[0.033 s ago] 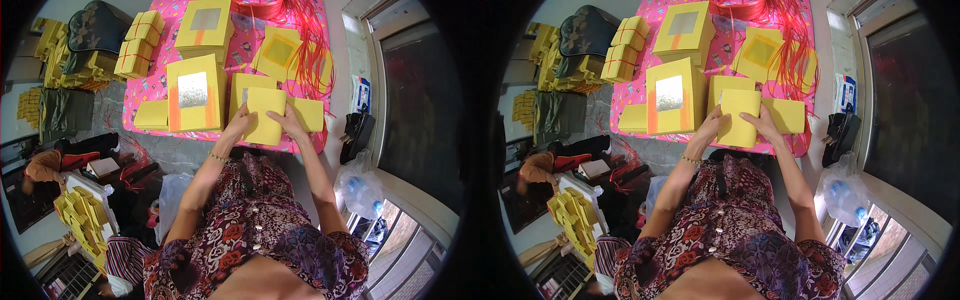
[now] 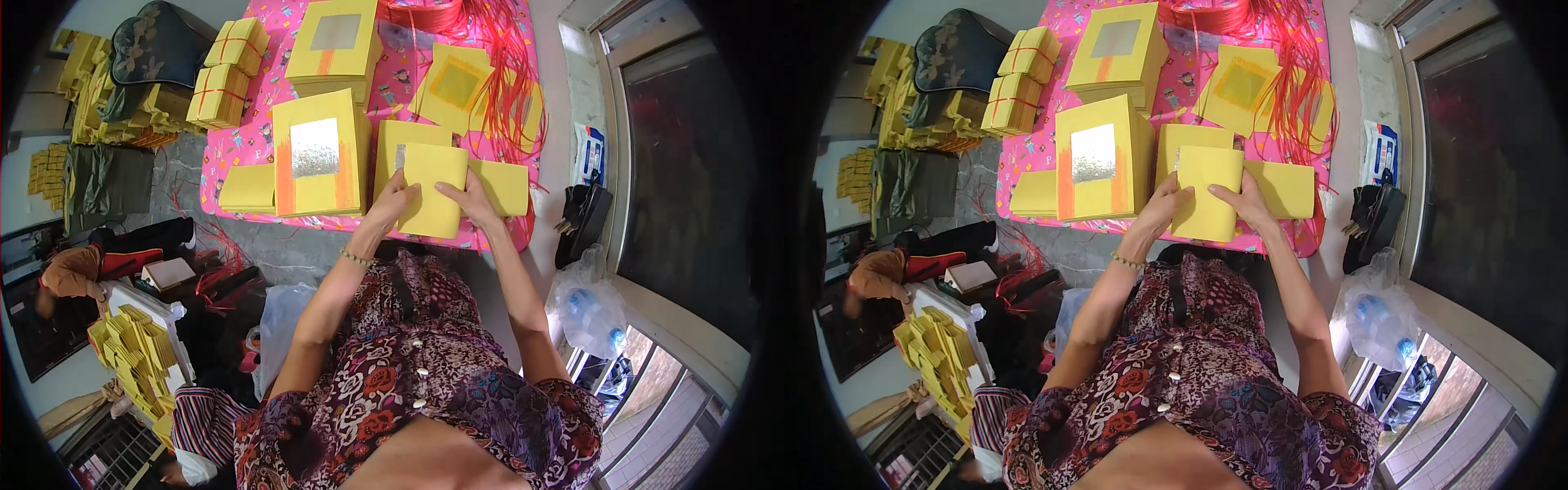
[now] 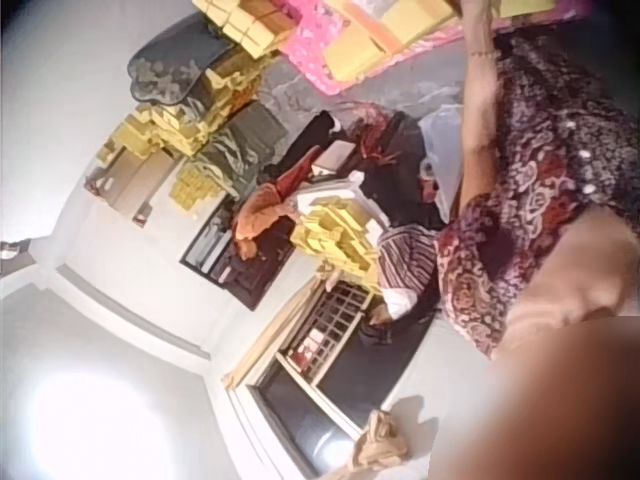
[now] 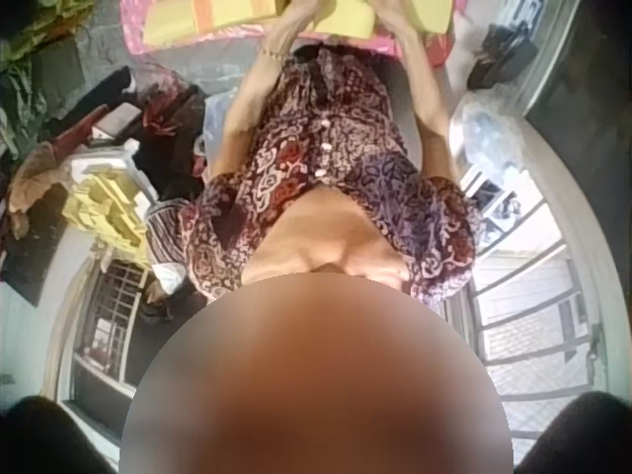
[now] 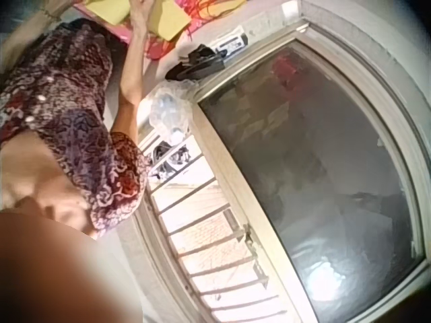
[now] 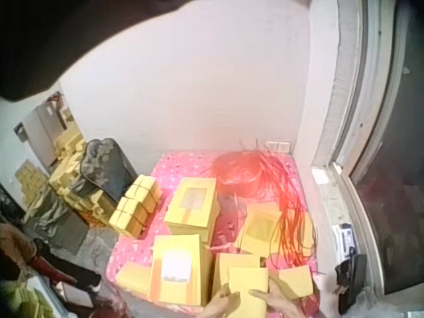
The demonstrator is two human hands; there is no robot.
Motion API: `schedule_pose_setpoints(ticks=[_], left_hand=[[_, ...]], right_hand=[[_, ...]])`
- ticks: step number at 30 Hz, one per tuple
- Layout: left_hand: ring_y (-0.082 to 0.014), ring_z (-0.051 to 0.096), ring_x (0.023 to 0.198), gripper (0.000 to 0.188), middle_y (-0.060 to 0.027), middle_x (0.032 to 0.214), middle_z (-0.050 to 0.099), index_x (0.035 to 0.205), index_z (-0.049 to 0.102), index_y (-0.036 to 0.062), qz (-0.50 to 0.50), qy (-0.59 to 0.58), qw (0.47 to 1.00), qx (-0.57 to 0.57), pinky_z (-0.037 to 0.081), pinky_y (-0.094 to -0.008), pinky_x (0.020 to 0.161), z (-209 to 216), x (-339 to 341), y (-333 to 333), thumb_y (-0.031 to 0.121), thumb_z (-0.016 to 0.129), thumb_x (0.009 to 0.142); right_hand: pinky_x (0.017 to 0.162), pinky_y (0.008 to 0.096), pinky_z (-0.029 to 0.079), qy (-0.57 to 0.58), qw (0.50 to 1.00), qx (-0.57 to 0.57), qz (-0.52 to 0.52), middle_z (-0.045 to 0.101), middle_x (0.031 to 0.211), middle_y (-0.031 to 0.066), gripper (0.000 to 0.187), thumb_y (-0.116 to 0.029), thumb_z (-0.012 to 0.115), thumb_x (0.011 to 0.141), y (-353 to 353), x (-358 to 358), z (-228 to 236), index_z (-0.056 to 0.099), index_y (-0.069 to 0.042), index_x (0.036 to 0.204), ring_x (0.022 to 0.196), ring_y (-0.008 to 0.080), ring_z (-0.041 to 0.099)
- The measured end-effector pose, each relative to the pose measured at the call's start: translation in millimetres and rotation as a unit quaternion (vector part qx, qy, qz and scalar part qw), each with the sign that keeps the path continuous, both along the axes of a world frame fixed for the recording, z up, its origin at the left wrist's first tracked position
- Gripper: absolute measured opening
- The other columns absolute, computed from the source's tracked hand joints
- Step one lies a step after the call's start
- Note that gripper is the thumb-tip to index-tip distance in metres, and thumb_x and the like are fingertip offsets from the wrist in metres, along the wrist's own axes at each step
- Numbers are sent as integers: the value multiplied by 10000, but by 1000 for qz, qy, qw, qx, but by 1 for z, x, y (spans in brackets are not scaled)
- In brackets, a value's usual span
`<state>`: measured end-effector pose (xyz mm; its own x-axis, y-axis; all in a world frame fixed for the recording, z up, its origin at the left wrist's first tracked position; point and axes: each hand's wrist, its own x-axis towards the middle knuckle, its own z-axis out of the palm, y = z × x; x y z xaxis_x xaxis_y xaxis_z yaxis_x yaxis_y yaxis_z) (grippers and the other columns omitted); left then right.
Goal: The person is bundling and organizing sheets of yellow spirit money (joss paper) at a workstation.
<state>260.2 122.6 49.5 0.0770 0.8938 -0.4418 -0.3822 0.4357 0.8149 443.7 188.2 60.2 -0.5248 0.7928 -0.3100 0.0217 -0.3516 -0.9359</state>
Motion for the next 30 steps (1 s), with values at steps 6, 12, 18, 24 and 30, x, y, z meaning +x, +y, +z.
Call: schedule_pose_setpoints(ticks=[6,12,18,24,30], left_hand=[[-175,550,1086,470,-131,1208,567,1365,365,-53,55,4,998,4,468,-298,909,30,18,-4,61,540,944],[-176,506,1172,504,-137,1280,526,1379,335,-56,119,67,981,135,427,-293,975,17,34,-14,42,567,943],[-165,507,1180,461,-120,1300,520,1394,338,9,105,93,976,164,427,-300,975,32,37,-20,69,533,980],[-165,510,1179,503,-119,1327,511,1424,311,6,125,87,972,177,428,-297,976,28,35,-21,75,535,980],[-169,512,1182,433,-120,1283,552,1359,403,-25,130,50,982,131,417,-302,987,36,29,-16,24,536,950]], right_hand=[[851,294,519,19,1000,3,-18,633,1127,71,469,-93,726,846,-3,5,0,513,-10,1256,1013,136,609],[865,295,513,10,998,65,-12,639,1126,68,454,-84,727,845,-8,8,11,524,-7,1244,1012,133,609],[867,293,513,15,996,90,-26,655,1120,69,419,-61,719,849,-13,8,29,544,2,1224,995,127,620],[828,279,516,-3,994,103,-24,659,1087,64,347,-115,687,893,-14,4,38,567,12,1194,953,108,618],[700,227,498,15,996,17,-84,674,925,36,301,-255,577,986,-13,2,29,633,28,1069,794,58,602]])
